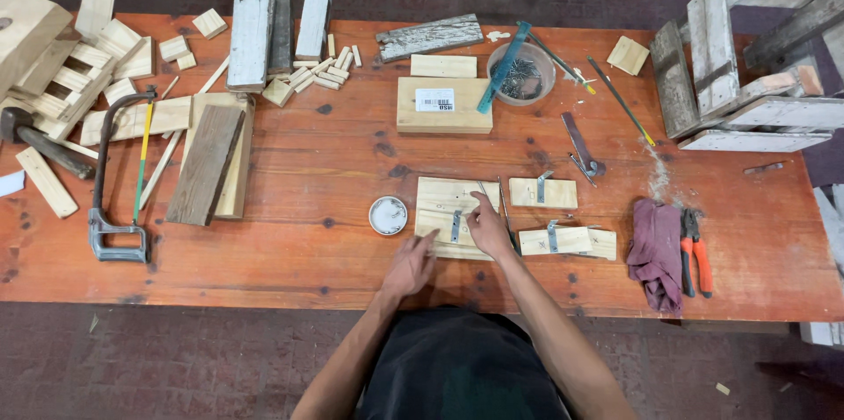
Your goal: The person uses a screwdriver to tighten screws into a small wooden board on a workbench. They repeatedly insert screws and turn the screwdriver to secure them, handling the board and screws throughout the process.
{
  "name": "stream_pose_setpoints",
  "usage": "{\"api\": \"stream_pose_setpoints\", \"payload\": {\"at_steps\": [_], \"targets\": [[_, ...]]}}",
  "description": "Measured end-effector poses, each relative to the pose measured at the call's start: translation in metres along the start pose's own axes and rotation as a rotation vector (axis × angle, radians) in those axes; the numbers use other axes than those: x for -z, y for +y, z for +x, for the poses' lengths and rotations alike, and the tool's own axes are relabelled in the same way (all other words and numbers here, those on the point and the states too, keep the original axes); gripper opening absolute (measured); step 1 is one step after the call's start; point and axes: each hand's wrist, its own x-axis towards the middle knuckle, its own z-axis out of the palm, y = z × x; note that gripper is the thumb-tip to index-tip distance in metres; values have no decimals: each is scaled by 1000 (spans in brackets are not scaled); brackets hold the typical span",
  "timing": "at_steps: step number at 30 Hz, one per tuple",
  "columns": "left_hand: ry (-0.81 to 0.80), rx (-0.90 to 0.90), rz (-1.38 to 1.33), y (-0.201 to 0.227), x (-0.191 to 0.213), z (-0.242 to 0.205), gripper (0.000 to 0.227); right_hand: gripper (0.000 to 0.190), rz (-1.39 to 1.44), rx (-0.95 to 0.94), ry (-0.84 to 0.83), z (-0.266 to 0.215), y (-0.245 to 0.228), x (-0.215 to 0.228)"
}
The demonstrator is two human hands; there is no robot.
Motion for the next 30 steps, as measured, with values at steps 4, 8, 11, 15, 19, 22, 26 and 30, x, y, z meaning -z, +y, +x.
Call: {"api": "stream_pose_setpoints", "payload": {"at_steps": [4,8,11,15,19,22,26,30], "targets": [[198,29,-155,-27,13,5,46,44,28,85,115,-18,-20,-3],[332,128,-61,-65,31,15,27,28,40,143,-41,-32,-45,-27],[376,138,25,-93,47,25,22,28,-28,187,-153,-17,-30,-59],[342,74,127,-126,52,49,15,31,-108,163,-238,-9,-21,-78],[216,101,228,-123,52,63,19,32,-131,131,-243,-7,-21,-79],[150,139,323,-122,40,72,21,33,-156,84,-245,-3,-12,-81],[88,183,391,-112,40,76,19,31,-134,70,-260,-2,-13,-71],[120,217,384,-101,41,75,14,28,-116,67,-273,0,-2,-68]]}}
